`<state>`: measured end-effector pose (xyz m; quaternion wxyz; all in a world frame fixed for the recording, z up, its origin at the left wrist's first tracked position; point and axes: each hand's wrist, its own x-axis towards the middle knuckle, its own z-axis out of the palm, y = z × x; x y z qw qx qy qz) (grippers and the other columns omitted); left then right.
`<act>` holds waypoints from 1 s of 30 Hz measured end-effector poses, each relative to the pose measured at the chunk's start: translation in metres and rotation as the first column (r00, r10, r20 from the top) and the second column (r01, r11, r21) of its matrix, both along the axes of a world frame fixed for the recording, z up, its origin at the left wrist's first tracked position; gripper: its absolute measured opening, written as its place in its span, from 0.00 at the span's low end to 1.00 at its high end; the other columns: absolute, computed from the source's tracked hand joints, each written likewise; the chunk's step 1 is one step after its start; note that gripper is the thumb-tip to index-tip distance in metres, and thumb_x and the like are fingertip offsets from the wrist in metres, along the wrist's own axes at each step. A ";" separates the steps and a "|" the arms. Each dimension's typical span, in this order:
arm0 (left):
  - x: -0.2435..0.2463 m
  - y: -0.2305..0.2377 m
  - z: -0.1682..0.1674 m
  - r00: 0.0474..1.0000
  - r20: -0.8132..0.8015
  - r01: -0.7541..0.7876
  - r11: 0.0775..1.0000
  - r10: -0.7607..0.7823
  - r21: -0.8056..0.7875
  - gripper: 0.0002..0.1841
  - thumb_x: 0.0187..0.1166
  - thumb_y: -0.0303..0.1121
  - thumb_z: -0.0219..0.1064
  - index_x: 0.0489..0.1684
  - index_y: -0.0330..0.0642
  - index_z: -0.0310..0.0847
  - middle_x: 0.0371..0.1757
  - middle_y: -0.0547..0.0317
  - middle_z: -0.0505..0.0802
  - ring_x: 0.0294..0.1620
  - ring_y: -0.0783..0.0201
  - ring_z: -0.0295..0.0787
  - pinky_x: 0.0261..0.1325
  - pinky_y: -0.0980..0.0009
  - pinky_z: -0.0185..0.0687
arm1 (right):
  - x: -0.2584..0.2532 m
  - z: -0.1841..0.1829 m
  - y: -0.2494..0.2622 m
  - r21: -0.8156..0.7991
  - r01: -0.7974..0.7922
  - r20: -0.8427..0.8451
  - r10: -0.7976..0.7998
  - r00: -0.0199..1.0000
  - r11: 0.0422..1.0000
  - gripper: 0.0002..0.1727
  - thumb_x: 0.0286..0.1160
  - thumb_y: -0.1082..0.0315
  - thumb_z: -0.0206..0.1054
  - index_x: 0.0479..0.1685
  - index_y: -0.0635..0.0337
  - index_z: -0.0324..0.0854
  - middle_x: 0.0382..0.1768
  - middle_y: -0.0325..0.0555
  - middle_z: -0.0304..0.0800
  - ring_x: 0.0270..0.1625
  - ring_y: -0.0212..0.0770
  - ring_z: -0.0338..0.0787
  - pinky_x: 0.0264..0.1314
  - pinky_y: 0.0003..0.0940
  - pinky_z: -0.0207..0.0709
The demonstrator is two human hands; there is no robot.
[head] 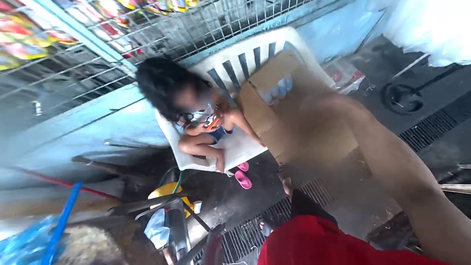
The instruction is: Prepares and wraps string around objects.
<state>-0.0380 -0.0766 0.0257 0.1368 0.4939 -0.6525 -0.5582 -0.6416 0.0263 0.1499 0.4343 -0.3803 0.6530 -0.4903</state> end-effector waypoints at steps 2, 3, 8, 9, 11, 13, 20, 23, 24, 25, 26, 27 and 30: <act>-0.047 -0.037 0.046 0.978 -0.166 0.098 0.981 -0.125 -0.165 0.29 0.82 0.37 0.62 0.79 0.28 0.70 0.73 0.45 0.86 0.71 0.61 0.84 0.73 0.62 0.82 | 0.054 0.033 -0.008 -0.029 -0.112 -0.015 0.112 0.994 0.993 0.13 0.72 0.66 0.49 0.27 0.57 0.78 0.27 0.39 0.90 0.36 0.35 0.91 0.49 0.39 0.87; -0.069 -0.047 0.071 0.953 -0.229 0.136 0.953 -0.200 -0.270 0.33 0.78 0.42 0.67 0.79 0.28 0.70 0.74 0.45 0.85 0.72 0.61 0.84 0.73 0.62 0.82 | 0.087 0.047 -0.014 -0.024 -0.169 0.009 0.169 0.986 0.985 0.12 0.73 0.67 0.50 0.29 0.59 0.79 0.27 0.40 0.88 0.33 0.36 0.90 0.45 0.40 0.88; -0.142 -0.040 0.141 0.822 -0.285 0.280 0.785 -0.494 -0.552 0.54 0.65 0.65 0.75 0.82 0.28 0.64 0.77 0.40 0.81 0.76 0.56 0.79 0.74 0.59 0.81 | 0.240 0.059 -0.042 -0.079 -0.500 0.040 0.504 0.863 0.863 0.10 0.78 0.71 0.52 0.37 0.63 0.80 0.20 0.37 0.78 0.19 0.29 0.77 0.20 0.27 0.73; -0.141 -0.032 0.139 0.827 -0.295 0.254 0.786 -0.478 -0.563 0.49 0.67 0.58 0.78 0.79 0.27 0.68 0.71 0.41 0.85 0.71 0.59 0.84 0.72 0.60 0.83 | 0.258 0.060 -0.048 -0.085 -0.562 -0.004 0.564 0.826 0.823 0.10 0.79 0.72 0.53 0.37 0.64 0.79 0.20 0.38 0.75 0.19 0.29 0.73 0.20 0.26 0.69; -0.129 -0.017 0.133 0.869 -0.309 0.143 0.795 -0.386 -0.590 0.31 0.71 0.42 0.78 0.65 0.26 0.77 0.54 0.52 0.93 0.54 0.68 0.92 0.61 0.68 0.90 | 0.278 0.062 -0.057 -0.080 -0.665 -0.112 0.656 0.746 0.742 0.10 0.81 0.72 0.56 0.35 0.66 0.80 0.22 0.40 0.76 0.22 0.30 0.73 0.24 0.27 0.67; -0.103 -0.005 0.135 0.921 -0.274 0.057 0.791 -0.277 -0.609 0.12 0.80 0.37 0.69 0.46 0.36 0.86 0.39 0.68 0.94 0.39 0.80 0.90 0.46 0.78 0.90 | 0.285 0.060 -0.062 -0.077 -0.736 -0.188 0.715 0.673 0.673 0.08 0.81 0.73 0.59 0.34 0.66 0.79 0.22 0.43 0.75 0.23 0.32 0.73 0.27 0.30 0.67; -0.001 0.027 0.136 0.439 -0.881 -0.141 0.982 0.176 0.126 0.05 0.75 0.42 0.72 0.36 0.56 0.93 0.27 0.72 0.92 0.31 0.73 0.89 0.49 0.69 0.88 | 0.241 0.010 -0.075 -0.240 -0.818 -0.238 0.785 0.572 0.523 0.12 0.78 0.64 0.66 0.36 0.67 0.86 0.25 0.40 0.83 0.28 0.28 0.79 0.34 0.27 0.74; 0.043 0.051 0.145 0.277 -0.895 -0.513 0.841 0.350 0.170 0.09 0.74 0.46 0.70 0.38 0.57 0.94 0.44 0.65 0.96 0.50 0.63 0.92 0.63 0.56 0.86 | 0.222 -0.012 -0.081 -0.138 -0.804 -0.076 0.803 0.591 0.579 0.10 0.78 0.61 0.65 0.34 0.56 0.87 0.22 0.27 0.80 0.24 0.18 0.73 0.28 0.18 0.69; 0.060 0.060 0.147 0.275 -0.863 -0.626 0.760 0.424 0.175 0.09 0.74 0.47 0.69 0.37 0.59 0.94 0.47 0.65 0.96 0.52 0.62 0.92 0.61 0.55 0.87 | 0.220 -0.021 -0.087 -0.114 -0.799 0.016 0.805 0.593 0.591 0.09 0.78 0.59 0.65 0.34 0.50 0.87 0.22 0.22 0.81 0.23 0.16 0.73 0.26 0.15 0.69; 0.074 0.069 0.150 0.231 -0.836 -0.706 0.677 0.497 0.208 0.09 0.75 0.46 0.67 0.33 0.59 0.93 0.45 0.65 0.95 0.50 0.62 0.92 0.59 0.56 0.87 | 0.220 -0.032 -0.093 -0.099 -0.794 0.110 0.800 0.590 0.599 0.08 0.77 0.58 0.66 0.34 0.45 0.88 0.23 0.20 0.82 0.22 0.16 0.75 0.26 0.15 0.70; 0.087 0.079 0.150 0.152 -0.816 -0.765 0.589 0.558 0.260 0.13 0.80 0.44 0.60 0.28 0.59 0.91 0.41 0.65 0.94 0.48 0.63 0.91 0.58 0.57 0.86 | 0.222 -0.043 -0.100 -0.098 -0.783 0.201 0.783 0.589 0.614 0.07 0.76 0.56 0.66 0.33 0.42 0.88 0.24 0.20 0.86 0.23 0.17 0.77 0.26 0.15 0.72; 0.099 0.089 0.150 0.045 -0.813 -0.792 0.517 0.580 0.326 0.19 0.85 0.42 0.51 0.25 0.56 0.87 0.35 0.65 0.93 0.44 0.63 0.91 0.58 0.57 0.86 | 0.227 -0.057 -0.109 -0.126 -0.768 0.289 0.764 0.576 0.627 0.07 0.75 0.55 0.68 0.32 0.39 0.89 0.24 0.21 0.88 0.23 0.18 0.80 0.28 0.17 0.77; 0.132 0.114 0.148 -0.239 -0.824 -0.777 0.408 0.513 0.479 0.29 0.93 0.44 0.31 0.27 0.51 0.79 0.26 0.66 0.87 0.35 0.66 0.89 0.54 0.64 0.86 | 0.253 -0.090 -0.132 -0.306 -0.664 0.558 0.694 0.456 0.682 0.09 0.74 0.56 0.67 0.26 0.37 0.86 0.18 0.22 0.78 0.24 0.24 0.80 0.44 0.31 0.85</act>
